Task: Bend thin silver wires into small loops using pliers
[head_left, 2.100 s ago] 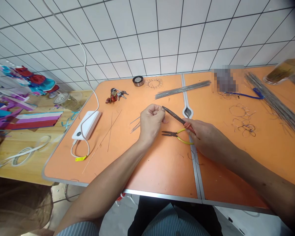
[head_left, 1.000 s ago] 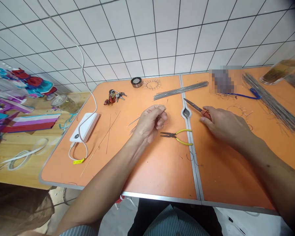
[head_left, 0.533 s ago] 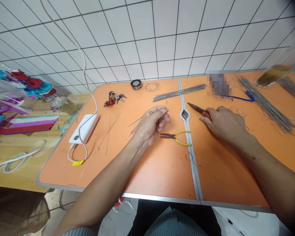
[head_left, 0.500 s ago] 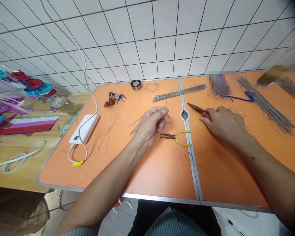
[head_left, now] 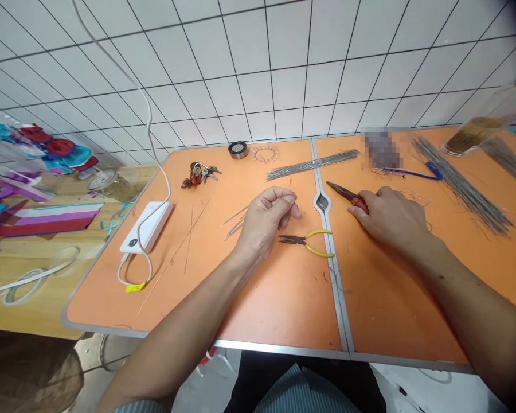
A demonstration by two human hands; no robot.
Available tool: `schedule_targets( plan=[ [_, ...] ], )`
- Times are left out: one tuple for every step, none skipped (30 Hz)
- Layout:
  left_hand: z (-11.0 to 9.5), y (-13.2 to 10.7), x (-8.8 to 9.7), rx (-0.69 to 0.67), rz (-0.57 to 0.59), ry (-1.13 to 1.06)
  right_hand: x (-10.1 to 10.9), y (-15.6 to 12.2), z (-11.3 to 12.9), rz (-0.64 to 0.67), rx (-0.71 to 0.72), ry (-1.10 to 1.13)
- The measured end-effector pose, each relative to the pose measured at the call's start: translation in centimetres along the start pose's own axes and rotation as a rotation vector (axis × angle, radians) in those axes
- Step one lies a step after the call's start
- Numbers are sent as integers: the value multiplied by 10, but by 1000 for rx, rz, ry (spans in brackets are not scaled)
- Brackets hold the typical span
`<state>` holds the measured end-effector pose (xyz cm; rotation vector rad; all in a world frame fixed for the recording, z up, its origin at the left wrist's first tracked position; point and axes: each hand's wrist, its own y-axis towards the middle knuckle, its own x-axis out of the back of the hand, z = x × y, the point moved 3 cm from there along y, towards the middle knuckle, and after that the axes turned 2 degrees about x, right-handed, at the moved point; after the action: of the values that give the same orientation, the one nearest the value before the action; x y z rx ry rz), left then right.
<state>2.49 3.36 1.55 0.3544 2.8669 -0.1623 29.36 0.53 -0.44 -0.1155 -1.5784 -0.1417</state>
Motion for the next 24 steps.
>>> schedule_targets(
  plan=[
    [0, 0, 0, -5, 0, 2, -1, 0, -1, 2, -1, -1],
    [0, 0, 0, -11, 0, 5, -1, 1, -2, 3, 1, -2],
    [0, -1, 1, -15, 0, 8, -2, 1, -2, 5, 5, -3],
    [1, -1, 1, -19, 0, 12, -2, 1, -3, 5, 8, -5],
    [1, -1, 2, -22, -1, 14, -1, 1, -2, -6, 14, -5],
    [2, -1, 2, -21, -2, 9, 1, 0, 1, -35, 24, 7],
    [3, -1, 2, -15, -4, -5, 4, -3, 5, -79, 40, 42],
    [3, -1, 1, -4, -3, -26, 9, -6, 11, -132, 60, 107],
    [4, -2, -2, 12, -3, -55, 15, -11, 20, -193, 88, 212],
    [5, -2, -5, 33, -3, -92, 20, -16, 30, -211, 119, 377],
    [6, -3, -10, 61, 1, -132, 25, -22, 40, -200, 144, 577],
    [8, -5, -16, 91, 4, -179, 27, -28, 52, -135, 172, 775],
    [9, -6, -23, 125, 8, -236, 29, -33, 63, -49, 193, 961],
    [12, -9, -31, 175, 27, -302, 31, -39, 73, 13, 220, 1102],
    [15, -11, -40, 217, 45, -367, 32, -43, 79, 37, 230, 1192],
    [17, -14, -48, 236, 50, -416, 33, -46, 83, 34, 213, 1259],
    [20, -16, -55, 242, 53, -439, 32, -48, 84, 22, 199, 1302],
    [22, -17, -61, 228, 49, -452, 32, -48, 84, 8, 182, 1329],
    [23, -17, -65, 208, 49, -455, 31, -47, 82, -2, 165, 1349],
    [24, -16, -66, 188, 55, -449, 30, -45, 79, -6, 154, 1364],
    [25, -12, -64, 168, 70, -420, 30, -43, 76, -12, 142, 1374],
    [25, -8, -59, 149, 84, -361, 30, -40, 72, -23, 126, 1374],
    [24, -1, -49, 119, 74, -265, 31, -37, 67, -41, 105, 1363],
    [22, 7, -34, 55, 32, -122, 32, -35, 63, -65, 82, 1342]
  ],
)
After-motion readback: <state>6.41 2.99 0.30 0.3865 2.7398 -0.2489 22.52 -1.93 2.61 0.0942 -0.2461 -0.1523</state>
